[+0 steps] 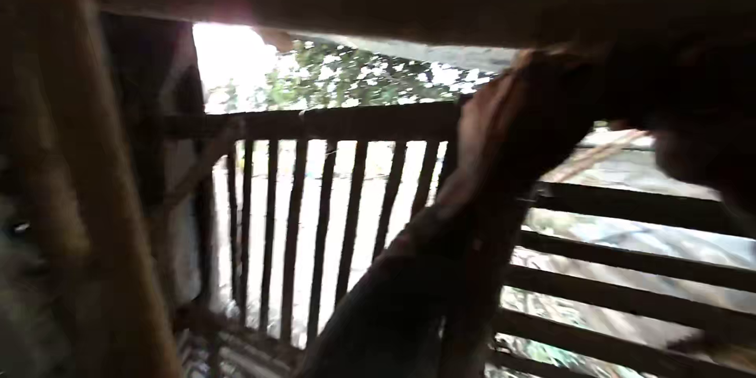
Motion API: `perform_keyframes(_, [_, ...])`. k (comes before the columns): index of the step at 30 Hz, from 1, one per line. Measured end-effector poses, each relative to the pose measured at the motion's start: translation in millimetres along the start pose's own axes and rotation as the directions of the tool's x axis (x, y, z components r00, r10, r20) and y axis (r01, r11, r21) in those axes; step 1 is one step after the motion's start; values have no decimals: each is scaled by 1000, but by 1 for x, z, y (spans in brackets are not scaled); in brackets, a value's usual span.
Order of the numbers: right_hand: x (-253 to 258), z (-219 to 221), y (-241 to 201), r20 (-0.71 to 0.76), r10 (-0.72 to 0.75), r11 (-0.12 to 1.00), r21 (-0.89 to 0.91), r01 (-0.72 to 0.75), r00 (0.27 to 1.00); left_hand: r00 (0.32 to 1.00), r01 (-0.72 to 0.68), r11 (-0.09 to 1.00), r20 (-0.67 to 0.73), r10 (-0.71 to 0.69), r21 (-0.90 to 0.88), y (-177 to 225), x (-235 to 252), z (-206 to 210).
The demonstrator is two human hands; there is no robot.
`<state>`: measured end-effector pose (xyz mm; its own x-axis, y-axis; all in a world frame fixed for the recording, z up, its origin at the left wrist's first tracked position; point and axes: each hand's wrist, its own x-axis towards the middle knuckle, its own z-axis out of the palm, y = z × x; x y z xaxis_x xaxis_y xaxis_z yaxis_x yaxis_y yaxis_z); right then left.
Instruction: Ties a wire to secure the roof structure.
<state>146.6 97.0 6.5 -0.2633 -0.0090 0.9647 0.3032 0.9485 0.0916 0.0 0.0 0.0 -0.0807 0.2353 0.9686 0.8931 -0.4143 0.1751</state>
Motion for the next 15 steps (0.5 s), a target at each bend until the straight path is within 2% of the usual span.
perform_keyframes(2, [3, -13, -48, -3, 184, 968, 173, -181, 983, 998, 30, 999, 60, -31, 12, 4, -2, -4])
perform_keyframes(4, [12, -16, -59, 36, 243, 921, 306, -243, 969, 998, 16, 999, 65, -13, -35, 7, -9, -9])
perform_keyframes(6, [21, -15, -57, 51, 253, 925, 279, -257, 966, 1000, 3, 999, 2, -3, -44, 6, -10, -7])
perform_keyframes(9, [25, -16, -62, 32, 204, 978, 42, -205, 979, 995, -4, 999, -102, -1, -43, 4, -12, 1])
perform_keyframes(11, [27, -12, -67, -18, 209, 976, -55, -210, 978, 987, -18, 998, -161, 7, -63, -1, -16, 7])
perform_keyframes(15, [25, 1, -70, -106, 278, 960, 24, -277, 955, 952, -9, 993, -304, -28, -118, 0, -14, 23])
